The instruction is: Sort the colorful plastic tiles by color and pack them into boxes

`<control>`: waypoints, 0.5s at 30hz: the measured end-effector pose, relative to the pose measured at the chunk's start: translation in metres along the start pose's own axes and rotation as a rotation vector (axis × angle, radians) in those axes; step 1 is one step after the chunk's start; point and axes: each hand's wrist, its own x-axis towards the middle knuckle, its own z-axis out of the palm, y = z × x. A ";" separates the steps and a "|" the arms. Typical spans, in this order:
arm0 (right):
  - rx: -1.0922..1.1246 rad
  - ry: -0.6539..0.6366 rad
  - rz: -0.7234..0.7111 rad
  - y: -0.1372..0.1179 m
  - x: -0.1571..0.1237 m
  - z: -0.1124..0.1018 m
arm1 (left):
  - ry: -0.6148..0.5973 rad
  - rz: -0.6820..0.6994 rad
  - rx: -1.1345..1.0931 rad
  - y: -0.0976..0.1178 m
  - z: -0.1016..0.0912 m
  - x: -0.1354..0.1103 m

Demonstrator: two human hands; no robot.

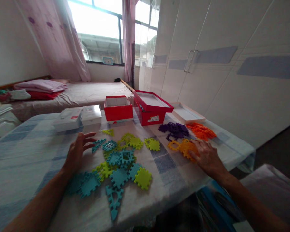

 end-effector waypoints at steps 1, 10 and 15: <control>-0.004 0.032 -0.019 -0.003 0.001 -0.002 | -0.005 0.002 0.003 0.000 0.000 0.000; 0.120 -0.051 -0.330 -0.044 0.009 0.000 | -0.021 0.005 0.021 -0.003 -0.004 0.003; 0.236 -0.072 -0.370 -0.041 0.006 0.005 | -0.001 0.000 0.038 0.002 -0.001 0.001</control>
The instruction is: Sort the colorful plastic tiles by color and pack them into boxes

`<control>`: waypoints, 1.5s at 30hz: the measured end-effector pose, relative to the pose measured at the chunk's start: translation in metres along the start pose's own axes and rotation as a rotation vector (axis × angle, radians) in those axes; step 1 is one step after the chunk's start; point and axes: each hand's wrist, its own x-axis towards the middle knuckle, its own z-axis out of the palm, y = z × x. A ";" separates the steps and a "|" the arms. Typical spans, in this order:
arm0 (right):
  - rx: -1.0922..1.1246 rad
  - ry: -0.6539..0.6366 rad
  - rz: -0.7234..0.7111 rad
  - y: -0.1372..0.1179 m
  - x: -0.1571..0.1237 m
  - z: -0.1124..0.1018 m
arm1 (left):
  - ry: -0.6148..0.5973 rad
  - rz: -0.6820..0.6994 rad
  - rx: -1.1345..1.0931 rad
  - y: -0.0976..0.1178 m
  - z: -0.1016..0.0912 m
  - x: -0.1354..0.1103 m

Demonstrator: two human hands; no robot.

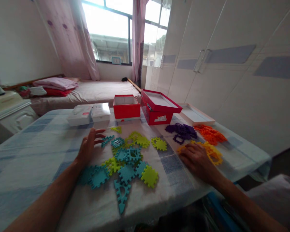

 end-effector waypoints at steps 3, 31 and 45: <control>0.050 0.040 -0.006 -0.003 0.002 -0.004 | 0.006 0.008 0.015 0.001 0.002 -0.001; 0.325 -0.111 -0.388 -0.107 0.162 0.049 | 0.009 0.053 0.109 0.002 0.001 0.000; 0.302 -0.009 -0.057 -0.079 0.149 0.031 | 0.006 0.061 0.113 0.001 0.000 0.001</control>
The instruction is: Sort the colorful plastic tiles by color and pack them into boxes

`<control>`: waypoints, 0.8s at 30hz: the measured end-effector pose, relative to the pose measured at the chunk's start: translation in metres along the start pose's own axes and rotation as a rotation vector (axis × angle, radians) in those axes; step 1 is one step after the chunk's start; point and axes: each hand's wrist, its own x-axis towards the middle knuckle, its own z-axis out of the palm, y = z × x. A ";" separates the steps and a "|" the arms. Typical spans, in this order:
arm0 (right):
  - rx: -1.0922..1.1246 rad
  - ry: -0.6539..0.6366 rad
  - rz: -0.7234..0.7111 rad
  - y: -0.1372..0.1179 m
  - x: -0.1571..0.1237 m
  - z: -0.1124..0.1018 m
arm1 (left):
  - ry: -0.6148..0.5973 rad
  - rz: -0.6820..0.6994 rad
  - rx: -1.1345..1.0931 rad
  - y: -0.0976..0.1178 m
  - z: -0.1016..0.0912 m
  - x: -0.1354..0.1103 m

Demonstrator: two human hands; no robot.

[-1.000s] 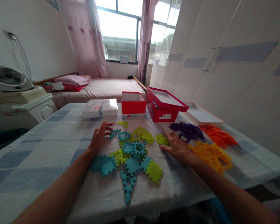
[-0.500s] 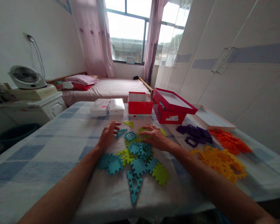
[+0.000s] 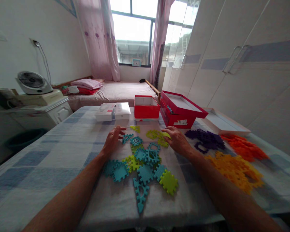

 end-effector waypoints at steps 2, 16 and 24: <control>0.115 -0.123 -0.028 -0.015 -0.025 -0.020 | 0.009 -0.002 -0.008 0.001 0.001 0.000; -0.019 -0.305 0.054 -0.055 -0.114 -0.009 | 0.005 0.024 0.006 -0.006 0.000 0.002; -0.051 -0.095 0.016 -0.012 -0.087 -0.013 | 0.008 0.018 0.059 -0.004 0.000 0.003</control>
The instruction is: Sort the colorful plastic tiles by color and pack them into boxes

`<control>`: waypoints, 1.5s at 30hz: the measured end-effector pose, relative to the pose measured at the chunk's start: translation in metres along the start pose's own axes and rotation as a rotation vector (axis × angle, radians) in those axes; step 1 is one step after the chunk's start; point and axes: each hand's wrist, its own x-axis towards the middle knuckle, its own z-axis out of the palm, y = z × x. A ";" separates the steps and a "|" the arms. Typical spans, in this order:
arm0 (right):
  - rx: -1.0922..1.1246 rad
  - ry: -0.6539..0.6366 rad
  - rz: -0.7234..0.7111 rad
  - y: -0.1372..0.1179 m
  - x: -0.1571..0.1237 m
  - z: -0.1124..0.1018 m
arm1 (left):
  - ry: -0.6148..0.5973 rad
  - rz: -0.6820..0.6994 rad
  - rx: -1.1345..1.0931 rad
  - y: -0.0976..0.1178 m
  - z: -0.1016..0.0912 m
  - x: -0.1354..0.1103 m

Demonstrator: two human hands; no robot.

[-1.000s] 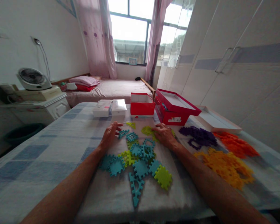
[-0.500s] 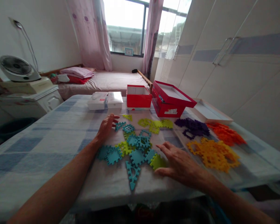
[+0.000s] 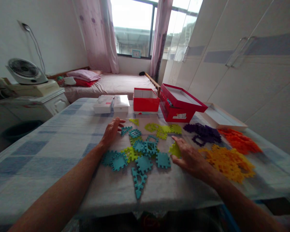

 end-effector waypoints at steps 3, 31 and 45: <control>-0.036 0.078 0.000 0.012 0.043 -0.001 | -0.006 0.014 0.019 -0.001 -0.001 0.001; 0.179 -0.241 -0.065 -0.013 0.042 -0.029 | -0.389 0.503 0.316 0.037 0.030 -0.041; 0.375 -0.123 -0.231 -0.078 0.109 0.006 | 0.091 0.228 0.307 0.013 0.004 -0.009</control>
